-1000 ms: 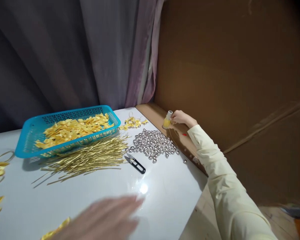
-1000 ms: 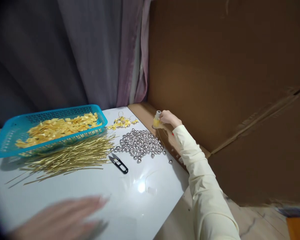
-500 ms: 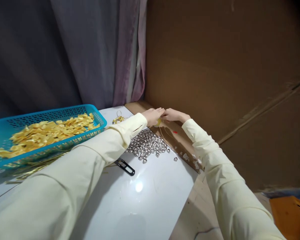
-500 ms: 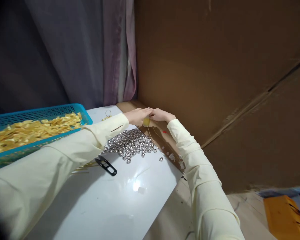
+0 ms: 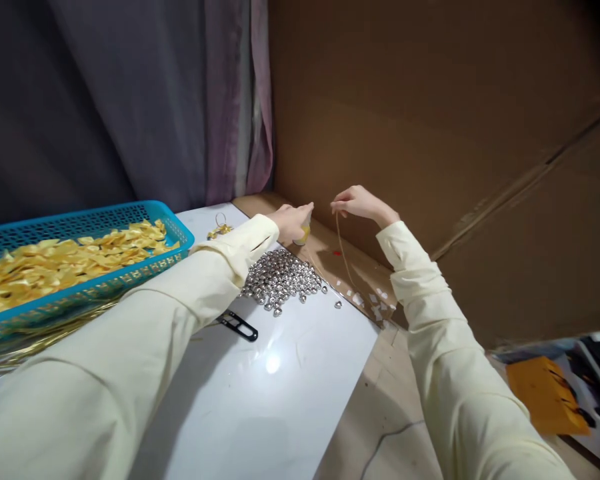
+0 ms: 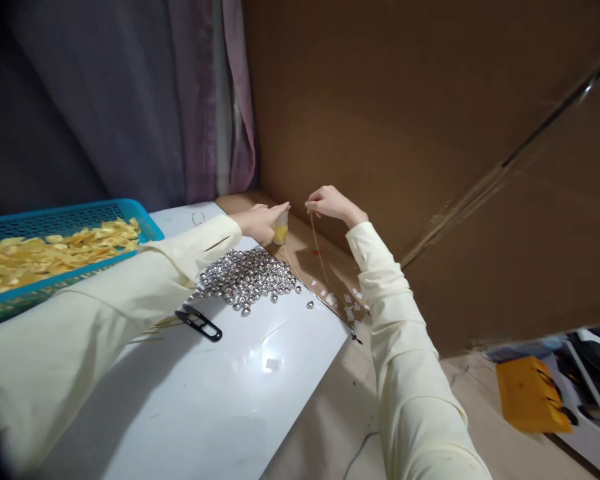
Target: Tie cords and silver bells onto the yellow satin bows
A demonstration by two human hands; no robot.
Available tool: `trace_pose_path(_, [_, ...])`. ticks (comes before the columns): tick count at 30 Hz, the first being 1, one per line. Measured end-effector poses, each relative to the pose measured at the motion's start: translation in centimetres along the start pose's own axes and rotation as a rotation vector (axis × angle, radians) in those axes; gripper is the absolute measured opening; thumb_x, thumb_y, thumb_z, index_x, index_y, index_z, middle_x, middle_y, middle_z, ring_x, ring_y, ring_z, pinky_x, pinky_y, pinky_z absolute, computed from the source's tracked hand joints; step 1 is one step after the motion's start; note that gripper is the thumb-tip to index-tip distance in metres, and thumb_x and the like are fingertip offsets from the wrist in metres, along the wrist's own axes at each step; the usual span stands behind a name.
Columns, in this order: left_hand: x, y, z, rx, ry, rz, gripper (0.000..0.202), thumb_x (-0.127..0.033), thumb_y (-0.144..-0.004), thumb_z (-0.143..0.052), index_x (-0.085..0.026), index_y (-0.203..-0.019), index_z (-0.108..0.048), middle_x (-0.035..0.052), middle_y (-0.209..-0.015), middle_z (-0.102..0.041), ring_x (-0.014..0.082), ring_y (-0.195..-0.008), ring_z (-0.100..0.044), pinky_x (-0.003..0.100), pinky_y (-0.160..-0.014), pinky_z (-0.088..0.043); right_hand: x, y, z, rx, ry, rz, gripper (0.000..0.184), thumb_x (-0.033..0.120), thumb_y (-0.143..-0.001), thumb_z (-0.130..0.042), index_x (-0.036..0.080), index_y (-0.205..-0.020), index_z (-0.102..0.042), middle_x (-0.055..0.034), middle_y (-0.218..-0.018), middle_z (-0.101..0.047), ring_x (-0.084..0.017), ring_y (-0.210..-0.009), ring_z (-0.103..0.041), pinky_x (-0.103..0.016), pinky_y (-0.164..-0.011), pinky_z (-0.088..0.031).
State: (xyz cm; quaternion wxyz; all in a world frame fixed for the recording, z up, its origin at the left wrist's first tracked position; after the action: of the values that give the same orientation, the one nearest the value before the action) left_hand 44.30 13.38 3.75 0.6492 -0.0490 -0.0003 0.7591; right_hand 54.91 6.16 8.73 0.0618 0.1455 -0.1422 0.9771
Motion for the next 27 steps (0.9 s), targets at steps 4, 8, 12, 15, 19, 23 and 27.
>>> trace_pose_path(4, [-2.0,2.4,2.6,-0.098,0.043,-0.018,0.091,-0.022,-0.069,-0.052,-0.008,-0.144,-0.002,0.0176,-0.151,-0.006,0.0289,-0.138,-0.010,0.045,-0.109,-0.010,1.2,4.7,4.0,-0.241,-0.170,-0.071,0.037,0.037,-0.087,-0.044,0.010,-0.090,-0.068,-0.0072,-0.073,-0.065,-0.012,-0.060,-0.053,-0.022,-0.059,-0.039])
trace_pose_path(8, [-5.1,7.3,5.8,-0.160,0.440,-0.070,0.064,-0.049,-0.087,-0.036,-0.016,-0.140,-0.026,0.0121,-0.145,-0.033,0.0246,-0.126,-0.037,0.033,-0.098,-0.033,6.0,9.0,3.4,-0.209,-0.414,-0.049,0.032,0.039,-0.086,-0.049,0.014,-0.090,-0.068,-0.0070,-0.083,-0.067,-0.015,-0.077,-0.059,-0.024,-0.072,-0.044])
trace_pose_path(12, [-6.9,12.9,7.1,-0.063,0.495,-0.049,0.051,-0.050,-0.091,-0.028,-0.016,-0.095,-0.065,0.0051,-0.092,-0.068,0.0188,-0.081,-0.059,0.028,-0.074,-0.041,12.2,11.0,0.1,0.010,-0.576,0.007,0.031,0.041,-0.086,-0.050,0.016,-0.086,-0.068,-0.0051,-0.084,-0.068,-0.016,-0.079,-0.059,-0.026,-0.073,-0.044])
trace_pose_path(15, [-7.5,16.5,7.2,0.023,0.598,-0.037,0.048,-0.045,-0.092,-0.031,-0.017,-0.080,-0.067,0.0025,-0.082,-0.067,0.0160,-0.076,-0.059,0.025,-0.070,-0.040,15.9,11.2,-2.3,0.164,-0.672,0.058,0.032,0.041,-0.088,-0.047,0.017,-0.087,-0.068,-0.0045,-0.084,-0.067,-0.014,-0.073,-0.058,-0.025,-0.065,-0.043])
trace_pose_path(19, [-6.8,20.5,6.5,0.096,0.722,0.060,0.043,-0.040,-0.092,-0.034,-0.018,-0.073,-0.065,0.0024,-0.087,-0.068,0.0162,-0.083,-0.059,0.024,-0.076,-0.041,19.4,10.8,-4.9,0.288,-0.823,0.110,0.032,0.041,-0.088,-0.049,0.015,-0.081,-0.066,-0.0048,-0.079,-0.066,-0.013,-0.072,-0.058,-0.025,-0.064,-0.042])
trace_pose_path(23, [-5.7,24.1,4.8,0.147,0.913,0.137,0.036,-0.041,-0.090,-0.039,-0.018,-0.077,-0.064,0.0021,-0.081,-0.068,0.0169,-0.080,-0.059,0.027,-0.073,-0.041,21.9,11.1,-7.7,0.487,-0.917,0.170,0.030,0.039,-0.089,-0.047,0.015,-0.085,-0.065,-0.0052,-0.084,-0.066,-0.013,-0.078,-0.058,-0.027,-0.071,-0.043])
trace_pose_path(27, [-5.1,27.5,3.2,0.201,1.058,0.181,0.032,-0.038,-0.089,-0.043,-0.020,-0.077,-0.066,-0.0008,-0.067,-0.067,0.0147,-0.070,-0.058,0.027,-0.075,-0.041,24.8,12.4,-10.2,0.783,-1.111,0.314,0.026,0.027,-0.078,-0.065,0.016,-0.100,-0.058,-0.0059,-0.098,-0.063,-0.015,-0.095,-0.057,-0.032,-0.084,-0.042])
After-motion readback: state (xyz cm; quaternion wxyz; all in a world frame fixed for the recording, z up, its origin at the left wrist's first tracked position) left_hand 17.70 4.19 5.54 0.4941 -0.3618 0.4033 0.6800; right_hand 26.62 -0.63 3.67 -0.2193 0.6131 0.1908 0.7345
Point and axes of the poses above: each hand's wrist, its own y-axis away from the middle knuckle, its own z-axis out of the back of the hand, x = y × z, the point moved 7 cm from there along -y, towards the middle knuckle
